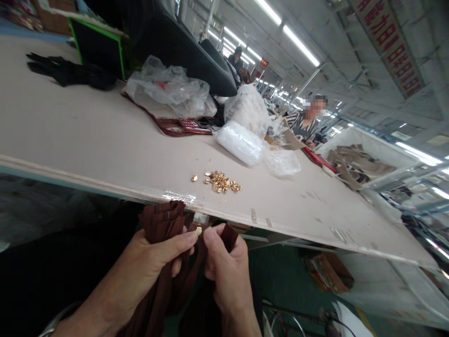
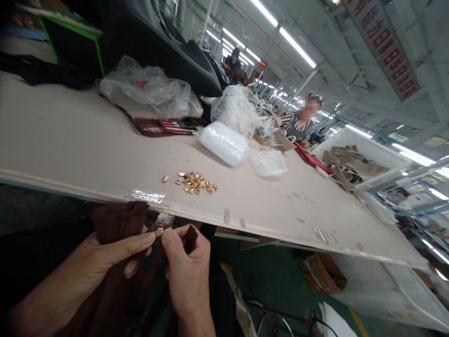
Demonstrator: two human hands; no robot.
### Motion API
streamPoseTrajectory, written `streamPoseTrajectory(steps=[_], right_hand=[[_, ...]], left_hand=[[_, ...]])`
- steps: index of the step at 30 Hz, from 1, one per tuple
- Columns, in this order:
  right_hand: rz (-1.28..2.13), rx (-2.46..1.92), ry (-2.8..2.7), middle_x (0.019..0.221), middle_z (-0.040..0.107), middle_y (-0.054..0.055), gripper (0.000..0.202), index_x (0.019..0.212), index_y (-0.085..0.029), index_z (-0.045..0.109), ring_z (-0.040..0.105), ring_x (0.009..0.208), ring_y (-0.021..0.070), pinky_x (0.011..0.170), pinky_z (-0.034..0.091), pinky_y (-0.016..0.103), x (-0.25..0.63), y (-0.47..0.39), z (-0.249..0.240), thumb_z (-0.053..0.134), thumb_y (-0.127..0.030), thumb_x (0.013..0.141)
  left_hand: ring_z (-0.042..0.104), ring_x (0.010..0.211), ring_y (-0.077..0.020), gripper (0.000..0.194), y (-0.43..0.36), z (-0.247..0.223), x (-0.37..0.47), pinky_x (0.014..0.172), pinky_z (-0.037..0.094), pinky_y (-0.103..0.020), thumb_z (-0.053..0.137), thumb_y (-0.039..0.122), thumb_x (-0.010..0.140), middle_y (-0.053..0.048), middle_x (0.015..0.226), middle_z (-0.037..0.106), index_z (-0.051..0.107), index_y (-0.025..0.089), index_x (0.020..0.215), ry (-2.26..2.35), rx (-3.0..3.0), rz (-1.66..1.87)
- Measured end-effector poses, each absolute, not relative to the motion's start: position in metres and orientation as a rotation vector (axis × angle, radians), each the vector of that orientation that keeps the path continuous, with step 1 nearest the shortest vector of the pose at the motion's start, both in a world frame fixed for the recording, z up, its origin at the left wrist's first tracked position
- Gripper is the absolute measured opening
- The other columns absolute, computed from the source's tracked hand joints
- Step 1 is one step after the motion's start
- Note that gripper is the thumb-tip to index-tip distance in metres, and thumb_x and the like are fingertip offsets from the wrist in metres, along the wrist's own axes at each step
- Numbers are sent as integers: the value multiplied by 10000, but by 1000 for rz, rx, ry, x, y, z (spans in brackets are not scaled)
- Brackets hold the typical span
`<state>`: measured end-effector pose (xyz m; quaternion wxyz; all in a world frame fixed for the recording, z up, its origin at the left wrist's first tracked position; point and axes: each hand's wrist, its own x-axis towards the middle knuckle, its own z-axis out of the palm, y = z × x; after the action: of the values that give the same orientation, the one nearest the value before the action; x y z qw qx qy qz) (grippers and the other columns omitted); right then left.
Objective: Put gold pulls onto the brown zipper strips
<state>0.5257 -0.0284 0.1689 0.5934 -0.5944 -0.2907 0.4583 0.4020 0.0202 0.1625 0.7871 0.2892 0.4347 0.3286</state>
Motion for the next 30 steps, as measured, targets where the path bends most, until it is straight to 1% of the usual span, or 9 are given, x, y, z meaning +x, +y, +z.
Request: streamPoseTrajectory(steps=[5,9,14,17,20,22,24,27,30], right_hand=[[796,-1577,-964,615,579,-20,247,691,-153,597,474,565,92,532,409,205,531,-25,191,678,-352,814],[676,-1667,-1106,591,554,-30,244,677,-177,562,469,549,109,519,383,223,525,-20,195,613,-334,857],[157,-1845,-1310,624,531,-25,260,673,-222,443,465,557,132,553,350,255,521,-4,195,552,-297,897],[-40,-1927,-1305,627,536,-19,245,685,-230,439,478,570,149,575,341,273,523,12,204,561,-270,894],[22,-1884,-1268,643,571,-19,174,749,-220,507,515,593,157,587,364,272,526,21,214,559,-278,904],[191,-1792,-1263,670,591,-25,99,871,-204,586,537,614,154,601,398,262,526,21,217,572,-296,904],[376,-1706,-1294,693,609,-24,123,942,-194,637,556,643,151,627,424,255,525,17,216,575,-293,905],[580,-1642,-1351,725,644,-8,172,855,-187,671,576,684,149,654,430,250,524,8,213,542,-276,925],[619,-1650,-1399,707,621,-16,225,808,-189,658,544,680,141,632,403,243,525,-1,212,522,-305,945]], left_hand=[[463,385,-110,369,22,159,400,406,373,-214,814,457,650,43,425,504,576,189,564,864,597,685],[441,377,-106,406,23,157,400,401,357,-217,788,497,657,35,411,490,564,183,529,855,603,639],[422,363,-97,407,24,163,400,374,338,-204,796,458,631,25,389,493,549,178,470,869,586,647],[442,360,-100,374,26,166,402,377,347,-202,811,432,622,30,390,506,568,180,493,877,535,651],[458,360,-106,363,28,168,406,387,357,-205,818,437,617,23,383,518,591,180,499,892,547,646],[449,351,-105,404,29,170,409,379,341,-206,812,445,612,12,365,512,557,181,445,913,579,626],[445,352,-105,408,29,173,411,375,315,-204,804,429,610,9,360,511,536,184,424,928,605,615],[428,368,-97,257,25,176,410,392,289,-196,793,364,617,36,382,518,624,185,543,926,650,670],[407,371,-94,220,18,174,407,409,270,-206,774,346,643,36,378,513,657,173,576,890,744,674]])
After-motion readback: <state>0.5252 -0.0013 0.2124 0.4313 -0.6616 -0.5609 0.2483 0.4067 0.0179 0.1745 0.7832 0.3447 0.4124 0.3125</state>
